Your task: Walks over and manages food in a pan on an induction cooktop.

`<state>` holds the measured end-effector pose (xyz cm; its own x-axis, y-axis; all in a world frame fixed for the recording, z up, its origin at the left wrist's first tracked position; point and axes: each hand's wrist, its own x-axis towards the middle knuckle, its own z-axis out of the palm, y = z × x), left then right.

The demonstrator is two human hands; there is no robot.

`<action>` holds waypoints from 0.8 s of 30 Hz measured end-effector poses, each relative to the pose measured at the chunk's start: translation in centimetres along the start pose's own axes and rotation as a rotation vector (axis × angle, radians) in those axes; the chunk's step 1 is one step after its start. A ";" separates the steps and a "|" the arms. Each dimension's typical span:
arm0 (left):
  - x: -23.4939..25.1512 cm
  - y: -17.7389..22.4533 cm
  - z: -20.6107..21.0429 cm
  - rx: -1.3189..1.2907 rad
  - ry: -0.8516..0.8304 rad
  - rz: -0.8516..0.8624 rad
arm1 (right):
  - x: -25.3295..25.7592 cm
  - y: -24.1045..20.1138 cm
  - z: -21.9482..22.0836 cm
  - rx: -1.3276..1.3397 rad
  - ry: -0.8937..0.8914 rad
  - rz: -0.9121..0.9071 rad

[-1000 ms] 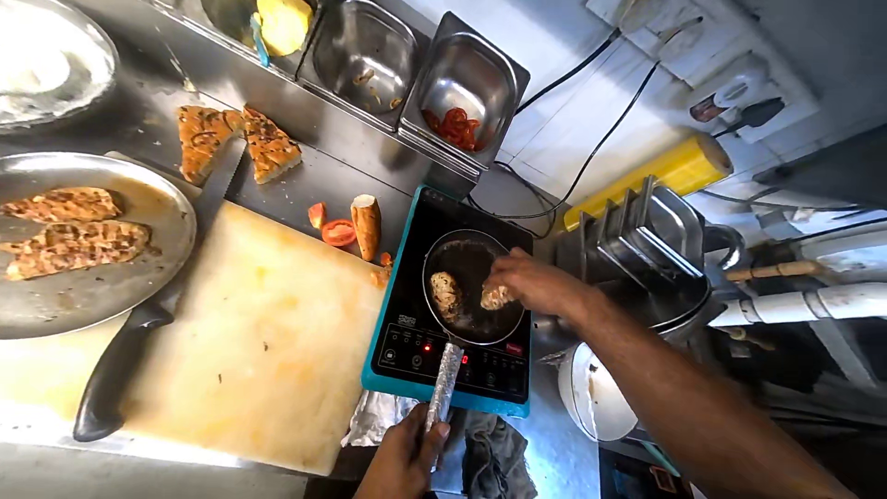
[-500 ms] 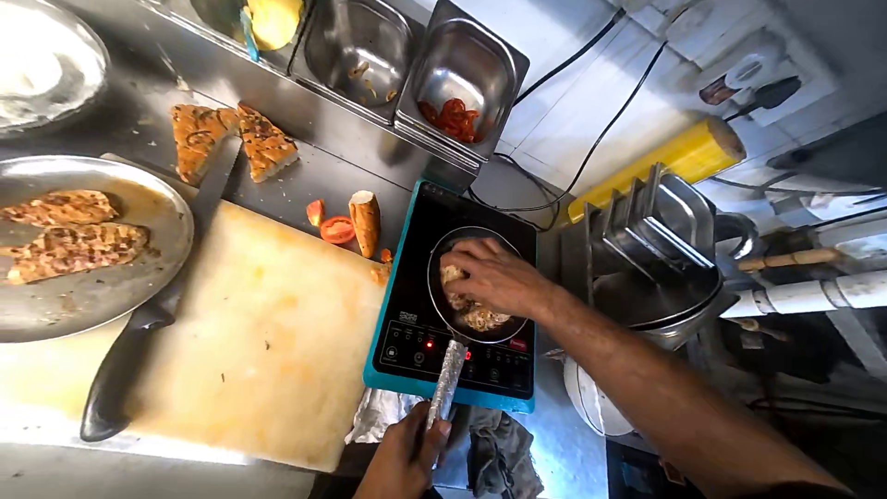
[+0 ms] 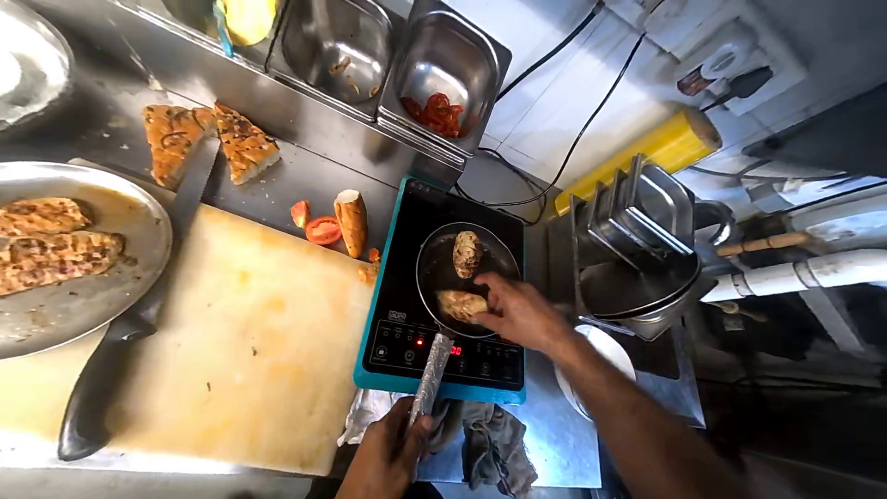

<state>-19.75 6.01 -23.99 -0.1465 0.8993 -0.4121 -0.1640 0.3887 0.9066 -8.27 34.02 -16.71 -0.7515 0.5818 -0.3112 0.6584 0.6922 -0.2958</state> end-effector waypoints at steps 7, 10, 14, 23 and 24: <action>1.0 1.6 1.0 0.018 0.026 -0.061 | -2.2 -4.7 3.0 0.416 0.587 0.195; 0.5 1.4 2.5 0.195 0.048 -0.021 | -7.3 -2.1 4.3 0.491 0.705 0.242; -2.1 1.3 5.3 0.230 0.097 -0.015 | -14.8 2.4 7.3 0.641 0.762 0.193; 1.9 0.9 8.4 0.085 0.314 -0.005 | -26.5 5.9 14.5 0.461 0.516 0.331; 1.6 1.0 8.5 0.074 0.358 0.001 | -26.3 5.5 16.3 0.424 0.530 0.239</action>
<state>-11.84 9.49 -22.98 -0.4811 0.7776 -0.4049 -0.0943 0.4132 0.9057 15.81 15.54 -24.89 -0.4335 0.9004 0.0373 0.6866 0.3568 -0.6334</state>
